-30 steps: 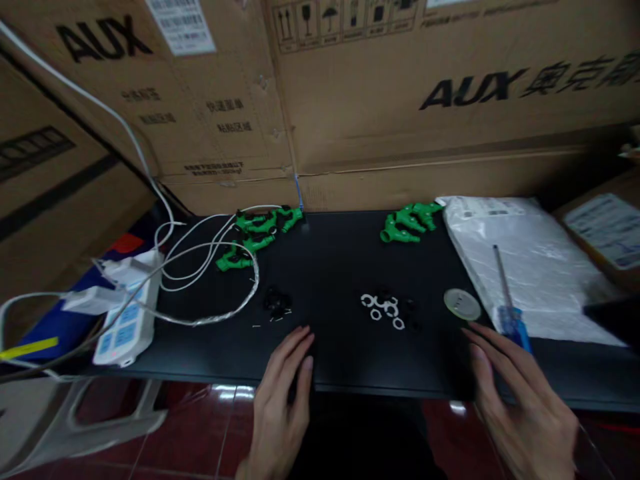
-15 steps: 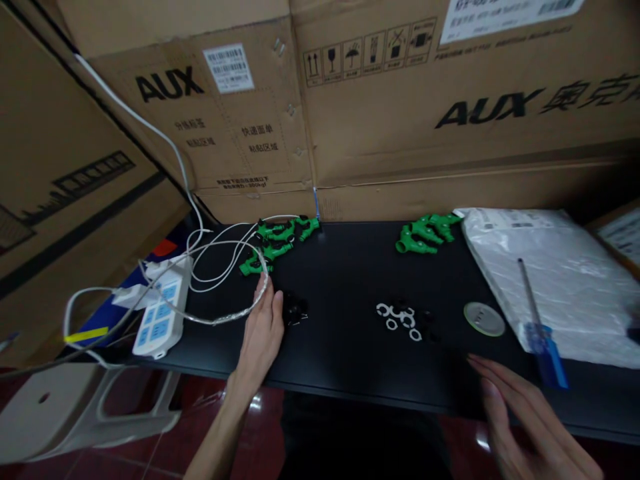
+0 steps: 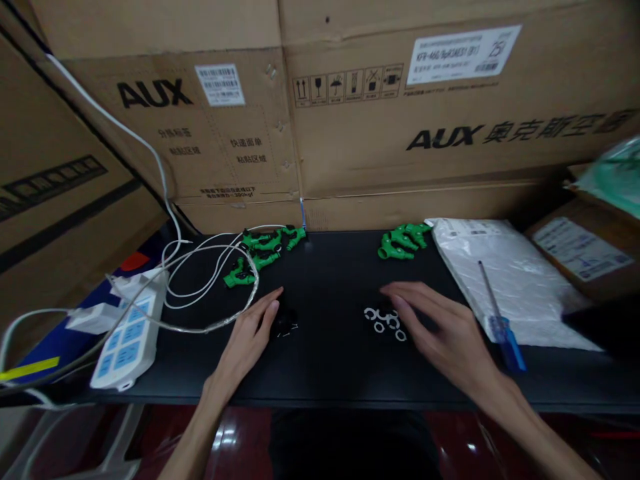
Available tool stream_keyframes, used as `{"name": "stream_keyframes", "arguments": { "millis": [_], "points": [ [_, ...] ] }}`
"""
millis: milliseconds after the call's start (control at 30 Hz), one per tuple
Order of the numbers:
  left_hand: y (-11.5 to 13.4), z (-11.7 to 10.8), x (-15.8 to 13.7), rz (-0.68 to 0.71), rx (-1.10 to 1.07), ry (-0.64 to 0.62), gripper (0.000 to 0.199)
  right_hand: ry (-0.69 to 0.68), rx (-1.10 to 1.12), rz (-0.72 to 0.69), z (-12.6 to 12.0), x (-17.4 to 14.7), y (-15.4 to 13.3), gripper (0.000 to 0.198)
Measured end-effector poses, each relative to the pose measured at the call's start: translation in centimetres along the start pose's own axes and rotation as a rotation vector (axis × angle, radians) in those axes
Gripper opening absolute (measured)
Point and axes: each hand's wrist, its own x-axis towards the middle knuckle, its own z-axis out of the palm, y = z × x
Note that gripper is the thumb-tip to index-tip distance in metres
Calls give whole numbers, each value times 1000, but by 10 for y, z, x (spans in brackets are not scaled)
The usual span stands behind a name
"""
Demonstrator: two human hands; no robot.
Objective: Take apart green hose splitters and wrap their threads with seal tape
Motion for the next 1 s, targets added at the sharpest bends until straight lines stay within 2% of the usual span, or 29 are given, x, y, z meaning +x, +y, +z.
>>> {"name": "stream_keyframes", "arguments": {
  "millis": [67,167,200,267,367,467,600,800,900,1000],
  "points": [
    [-2,0,4,35,-20,-17,58,-151,-22,-3,21,51,12,19],
    [-2,1,5,71,-51,-67,56,-312,-92,13,67,119,35,20],
    [-3,1,3,85,-57,-81,55,-354,-121,26,83,137,41,32],
    [-4,2,1,118,-55,-98,52,-414,-185,60,114,167,51,37],
    [-7,3,-1,182,-25,-100,46,-474,-275,106,147,192,55,38],
    [-11,4,0,230,17,-91,42,-513,-339,117,163,202,56,37],
    [-16,7,1,254,83,-113,44,-532,-365,94,170,202,59,37],
    [-16,12,-3,301,227,-180,78,-531,-268,35,173,193,66,38],
    [-17,13,-4,338,262,-186,83,-511,-184,9,165,184,71,38],
    [-20,13,-3,414,265,-174,76,-459,-94,0,142,165,73,38]
  ]
}}
